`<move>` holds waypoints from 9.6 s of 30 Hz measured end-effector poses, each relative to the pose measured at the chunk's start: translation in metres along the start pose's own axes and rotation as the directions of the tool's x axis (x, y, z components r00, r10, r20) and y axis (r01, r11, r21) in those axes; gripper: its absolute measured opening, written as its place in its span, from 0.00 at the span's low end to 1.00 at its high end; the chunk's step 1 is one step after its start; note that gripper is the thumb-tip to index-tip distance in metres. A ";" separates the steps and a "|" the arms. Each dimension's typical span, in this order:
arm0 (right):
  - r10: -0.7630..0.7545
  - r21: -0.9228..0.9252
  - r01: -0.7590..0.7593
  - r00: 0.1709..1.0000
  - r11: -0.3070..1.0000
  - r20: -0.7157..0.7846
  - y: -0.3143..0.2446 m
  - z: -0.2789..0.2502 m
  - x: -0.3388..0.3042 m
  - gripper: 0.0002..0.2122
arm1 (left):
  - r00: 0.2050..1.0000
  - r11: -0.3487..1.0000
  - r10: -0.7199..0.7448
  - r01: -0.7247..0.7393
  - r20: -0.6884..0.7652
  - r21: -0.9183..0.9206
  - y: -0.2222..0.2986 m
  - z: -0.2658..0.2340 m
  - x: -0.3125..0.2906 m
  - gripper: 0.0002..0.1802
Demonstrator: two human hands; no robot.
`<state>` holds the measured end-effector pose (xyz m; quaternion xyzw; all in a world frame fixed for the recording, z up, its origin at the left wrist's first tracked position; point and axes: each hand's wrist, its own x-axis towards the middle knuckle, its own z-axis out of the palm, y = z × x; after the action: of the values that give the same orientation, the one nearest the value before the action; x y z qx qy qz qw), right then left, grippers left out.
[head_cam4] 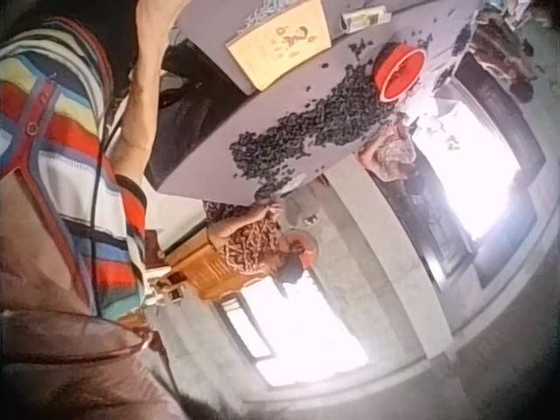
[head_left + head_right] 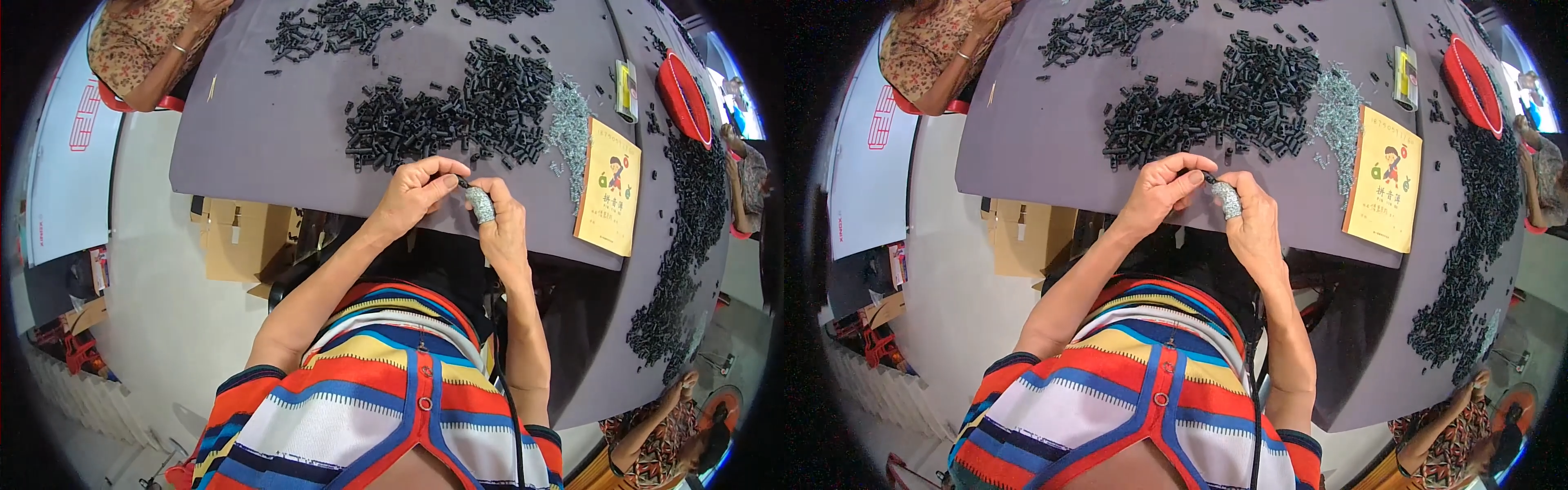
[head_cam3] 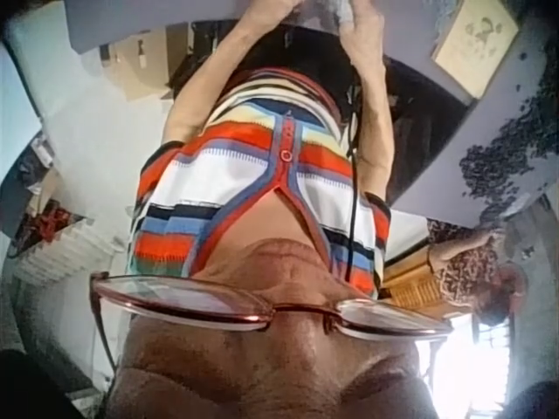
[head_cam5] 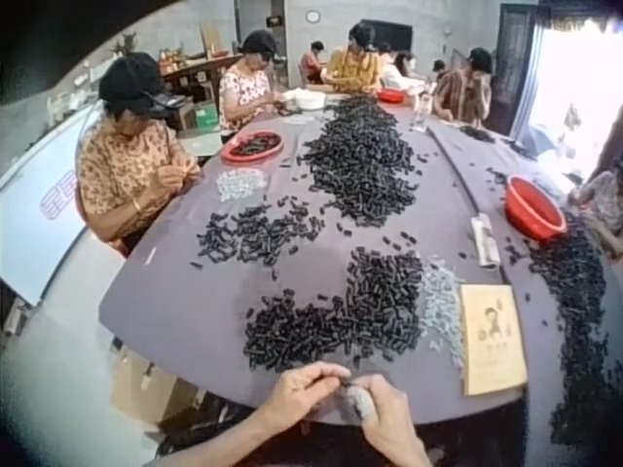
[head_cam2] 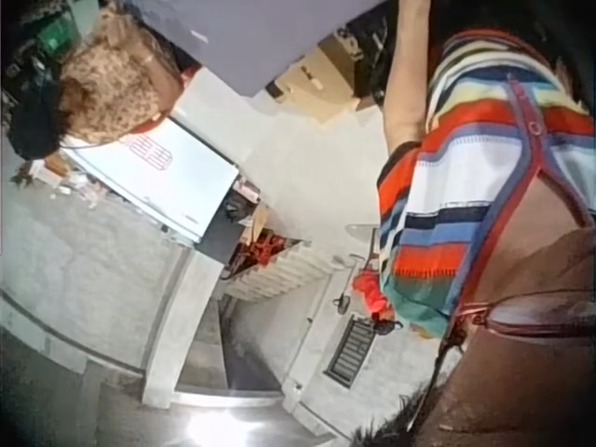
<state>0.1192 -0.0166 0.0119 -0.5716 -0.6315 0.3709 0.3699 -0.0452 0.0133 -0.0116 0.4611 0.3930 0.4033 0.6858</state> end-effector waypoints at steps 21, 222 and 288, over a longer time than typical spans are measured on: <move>-0.071 -0.052 0.071 0.997 0.996 0.007 0.008 -0.003 0.001 0.08 | 0.998 0.970 -0.065 0.068 0.020 -0.234 -0.011 0.008 0.003 0.06; -0.257 -0.126 0.241 0.957 0.962 -0.133 -0.002 -0.013 -0.013 0.14 | 0.896 0.733 0.443 -0.386 0.036 0.560 -0.012 0.030 -0.006 0.13; -0.036 0.408 0.091 0.989 0.908 -0.141 0.028 0.001 0.003 0.10 | 0.995 0.998 -0.018 0.011 -0.101 -0.065 -0.001 0.014 -0.002 0.09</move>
<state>0.1306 -0.0113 -0.0134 -0.4827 -0.5315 0.4456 0.5348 -0.0332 0.0068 -0.0082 0.4146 0.4176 0.4338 0.6824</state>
